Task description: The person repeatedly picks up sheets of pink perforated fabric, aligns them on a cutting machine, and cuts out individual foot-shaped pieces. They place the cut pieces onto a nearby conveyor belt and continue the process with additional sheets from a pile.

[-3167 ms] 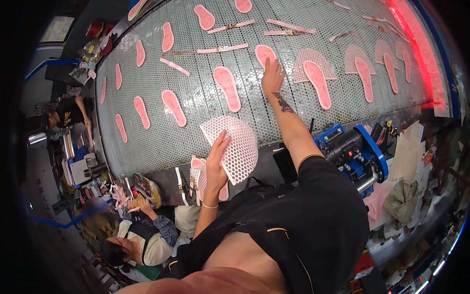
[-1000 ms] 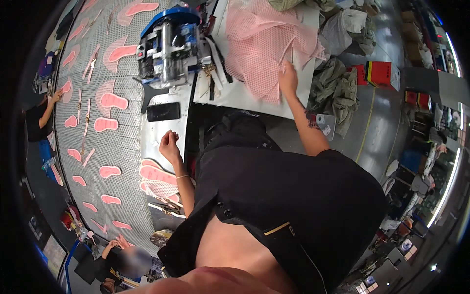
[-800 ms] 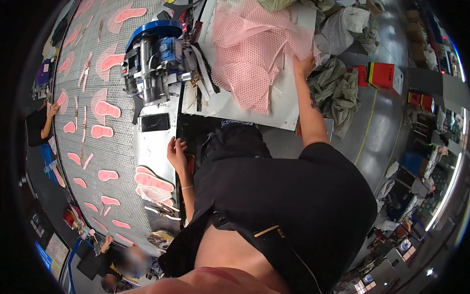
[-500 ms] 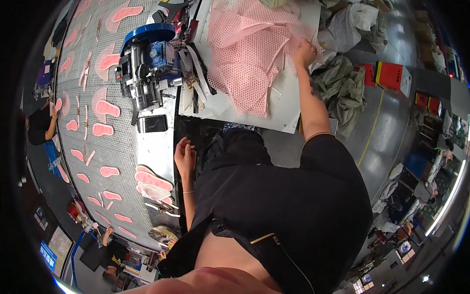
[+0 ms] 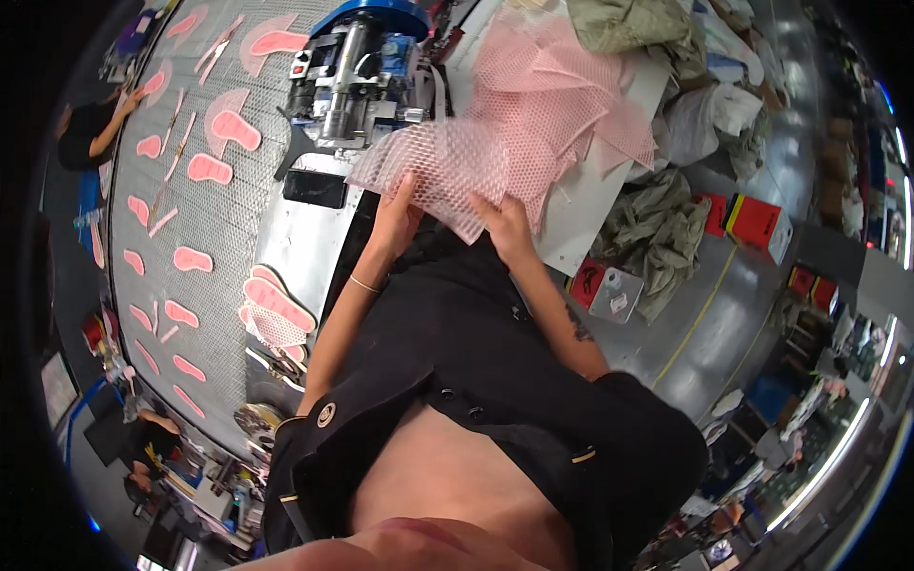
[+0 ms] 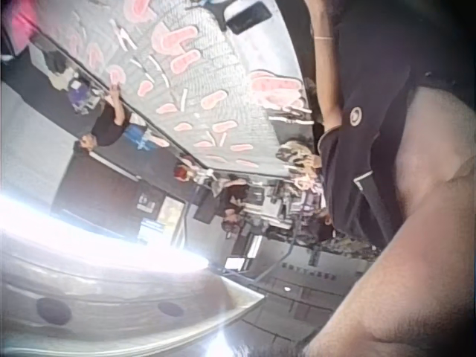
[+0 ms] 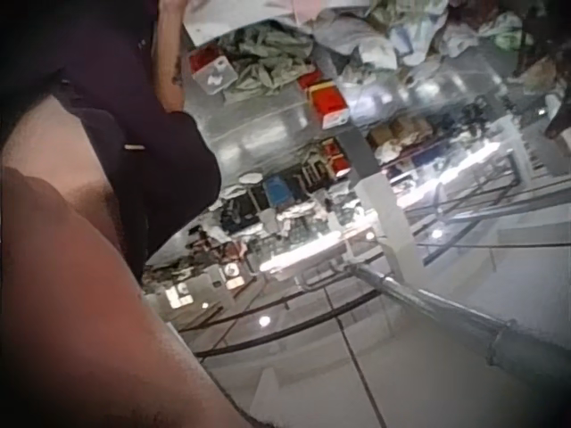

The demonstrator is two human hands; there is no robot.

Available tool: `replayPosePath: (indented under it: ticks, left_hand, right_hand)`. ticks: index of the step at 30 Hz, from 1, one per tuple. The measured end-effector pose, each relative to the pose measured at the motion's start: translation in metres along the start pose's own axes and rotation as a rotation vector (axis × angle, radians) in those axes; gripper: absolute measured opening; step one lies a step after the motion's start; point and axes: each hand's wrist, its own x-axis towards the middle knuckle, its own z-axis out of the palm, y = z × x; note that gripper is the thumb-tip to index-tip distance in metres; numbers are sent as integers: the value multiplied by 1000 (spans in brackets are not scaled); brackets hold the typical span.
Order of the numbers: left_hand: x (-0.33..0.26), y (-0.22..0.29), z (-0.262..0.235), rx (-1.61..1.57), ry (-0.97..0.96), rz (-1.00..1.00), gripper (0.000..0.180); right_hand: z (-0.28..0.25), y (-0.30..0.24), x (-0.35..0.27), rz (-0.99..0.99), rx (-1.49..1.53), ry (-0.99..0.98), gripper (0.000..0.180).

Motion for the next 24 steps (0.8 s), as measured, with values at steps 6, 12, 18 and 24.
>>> replayPosePath:
  ticks: [6, 12, 18, 24]
  left_hand:
    - [20, 28, -40, 556, -151, 214, 27]
    - [38, 31, -60, 512, -94, 68, 28]
    - [41, 9, -89, 131, 32, -19, 32]
    - [37, 22, -98, 46, 56, -50, 33]
  right_hand:
    - [10, 1, 4, 23, 58, -110, 41]
    - [19, -9, 21, 171, -94, -190, 28]
    - [27, 4, 32, 91, -265, -244, 20]
    - [37, 10, 43, 125, -266, -281, 21]
